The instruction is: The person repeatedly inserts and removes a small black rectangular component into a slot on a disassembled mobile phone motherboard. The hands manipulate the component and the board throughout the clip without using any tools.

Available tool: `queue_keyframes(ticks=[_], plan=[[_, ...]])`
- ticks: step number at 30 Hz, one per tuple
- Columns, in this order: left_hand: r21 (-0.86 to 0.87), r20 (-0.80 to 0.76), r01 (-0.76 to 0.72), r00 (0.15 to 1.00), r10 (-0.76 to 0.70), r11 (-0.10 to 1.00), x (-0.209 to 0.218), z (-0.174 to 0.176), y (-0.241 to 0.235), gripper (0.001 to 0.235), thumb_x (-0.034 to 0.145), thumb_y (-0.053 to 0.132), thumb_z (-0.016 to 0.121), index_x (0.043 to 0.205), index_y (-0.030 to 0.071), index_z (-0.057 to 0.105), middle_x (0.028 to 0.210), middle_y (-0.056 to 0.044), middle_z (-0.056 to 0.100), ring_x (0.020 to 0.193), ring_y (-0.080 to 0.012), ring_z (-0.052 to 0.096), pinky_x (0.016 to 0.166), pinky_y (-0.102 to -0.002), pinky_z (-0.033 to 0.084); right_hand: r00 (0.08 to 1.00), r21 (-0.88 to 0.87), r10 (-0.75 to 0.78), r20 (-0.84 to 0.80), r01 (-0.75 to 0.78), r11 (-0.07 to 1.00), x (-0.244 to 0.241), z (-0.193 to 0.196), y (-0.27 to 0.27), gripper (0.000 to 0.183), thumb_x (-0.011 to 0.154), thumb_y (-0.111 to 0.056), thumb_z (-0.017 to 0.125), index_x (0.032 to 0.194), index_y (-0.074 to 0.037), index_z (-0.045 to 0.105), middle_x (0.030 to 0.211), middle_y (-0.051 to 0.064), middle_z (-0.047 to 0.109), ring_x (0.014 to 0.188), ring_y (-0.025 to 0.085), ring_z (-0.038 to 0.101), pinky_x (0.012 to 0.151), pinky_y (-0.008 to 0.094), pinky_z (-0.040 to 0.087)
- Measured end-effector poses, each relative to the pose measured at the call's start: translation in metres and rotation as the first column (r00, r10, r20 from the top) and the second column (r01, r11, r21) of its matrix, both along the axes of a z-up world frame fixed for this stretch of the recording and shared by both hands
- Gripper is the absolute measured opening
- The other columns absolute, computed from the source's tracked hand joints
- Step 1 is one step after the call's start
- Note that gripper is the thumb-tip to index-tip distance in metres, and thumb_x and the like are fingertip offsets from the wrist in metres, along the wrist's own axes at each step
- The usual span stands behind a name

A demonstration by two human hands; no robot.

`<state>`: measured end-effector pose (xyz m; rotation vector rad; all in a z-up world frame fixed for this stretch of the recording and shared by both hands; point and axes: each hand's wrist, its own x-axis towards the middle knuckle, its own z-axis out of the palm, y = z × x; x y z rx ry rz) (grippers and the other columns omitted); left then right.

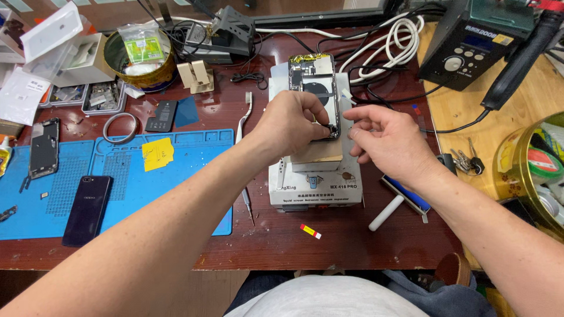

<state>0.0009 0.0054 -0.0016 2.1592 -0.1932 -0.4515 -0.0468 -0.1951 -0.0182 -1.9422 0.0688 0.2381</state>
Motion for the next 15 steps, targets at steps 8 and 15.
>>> queue_keyframes(ticks=[8,15], plan=[[-0.308,0.010,-0.026,0.999,0.030,0.951,-0.053,0.007,0.011,0.014,0.082,0.008,0.078,0.089,0.003,0.067,0.079,0.001,0.068,0.067,-0.0047,0.059,0.057,-0.024,0.052,1.000,0.199,0.014,0.008,-0.015,0.980,-0.038,0.005,-0.002,0.028,0.094,-0.009,0.066,0.120,-0.001,0.072,0.091,0.005,0.075,0.071,0.009,0.068,0.057,0.022,0.053],[-0.415,-0.105,-0.142,0.989,0.108,0.899,-0.083,0.004,0.010,0.010,0.085,0.008,0.077,0.087,0.003,0.068,0.080,-0.003,0.073,0.068,-0.0050,0.059,0.058,-0.024,0.051,0.995,0.298,0.070,-0.076,-0.045,0.953,-0.059,0.007,0.007,0.024,0.096,-0.010,0.066,0.115,0.002,0.075,0.081,0.009,0.074,0.066,0.009,0.066,0.058,0.022,0.054]])
